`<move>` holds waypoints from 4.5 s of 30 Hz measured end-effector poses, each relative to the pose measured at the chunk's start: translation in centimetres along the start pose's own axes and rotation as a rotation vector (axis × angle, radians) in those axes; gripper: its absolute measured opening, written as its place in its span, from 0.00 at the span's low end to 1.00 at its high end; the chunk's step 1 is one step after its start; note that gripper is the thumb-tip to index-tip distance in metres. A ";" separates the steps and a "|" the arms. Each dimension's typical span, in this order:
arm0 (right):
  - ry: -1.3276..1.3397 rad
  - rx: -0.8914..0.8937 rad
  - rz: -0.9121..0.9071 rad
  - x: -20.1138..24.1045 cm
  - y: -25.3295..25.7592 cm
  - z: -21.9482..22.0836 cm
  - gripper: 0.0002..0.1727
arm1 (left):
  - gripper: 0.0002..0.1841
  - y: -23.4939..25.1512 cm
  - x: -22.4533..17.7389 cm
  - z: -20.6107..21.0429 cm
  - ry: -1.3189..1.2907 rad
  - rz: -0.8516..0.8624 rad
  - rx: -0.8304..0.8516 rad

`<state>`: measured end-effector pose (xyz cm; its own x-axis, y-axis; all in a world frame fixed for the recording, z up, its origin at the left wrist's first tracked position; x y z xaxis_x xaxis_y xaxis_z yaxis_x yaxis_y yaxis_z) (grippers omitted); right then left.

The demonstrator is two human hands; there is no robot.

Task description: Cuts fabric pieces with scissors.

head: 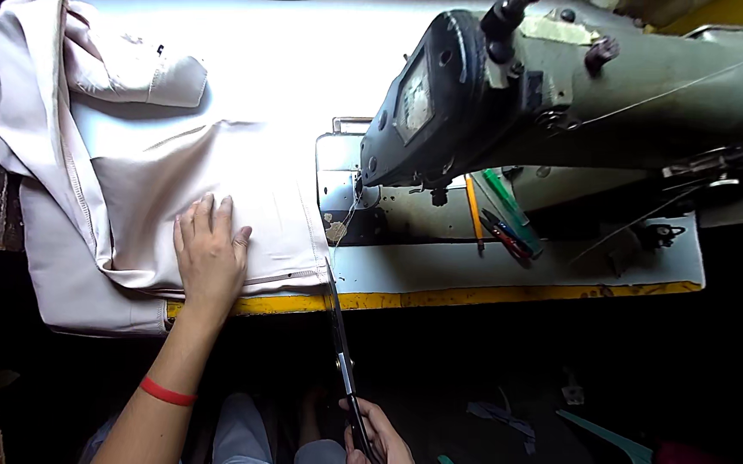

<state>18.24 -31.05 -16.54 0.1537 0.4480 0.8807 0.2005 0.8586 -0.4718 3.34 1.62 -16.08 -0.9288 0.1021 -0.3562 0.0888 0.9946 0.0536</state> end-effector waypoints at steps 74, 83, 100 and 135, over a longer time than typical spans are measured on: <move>-0.222 -0.133 -0.029 -1.2 3.4 -1.4 0.46 | 0.30 -0.1 0.5 1.0 0.065 -0.030 -0.044; -0.176 -0.159 -0.044 -1.4 2.9 -1.1 0.42 | 0.30 0.0 0.5 1.0 0.056 -0.029 -0.051; -0.115 0.023 -0.103 -1.7 3.1 -0.1 0.58 | 0.31 -0.6 0.6 1.1 0.049 0.014 -0.047; -0.021 -0.100 -0.115 -1.6 3.5 0.2 0.46 | 0.32 -1.3 0.9 1.5 0.033 0.018 0.013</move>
<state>18.49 -28.66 -19.56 0.1040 0.3542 0.9294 0.3116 0.8758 -0.3686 2.95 0.44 -17.86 -0.9383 0.1200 -0.3243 0.1106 0.9927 0.0472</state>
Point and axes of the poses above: each hand's wrist, its own y-axis towards the middle knuckle, its own z-axis out of the palm, x = y × z, the point moved 9 cm from there along y, towards the middle knuckle, and after that the axes turned 13 degrees about -z, right-handed, at the moved point
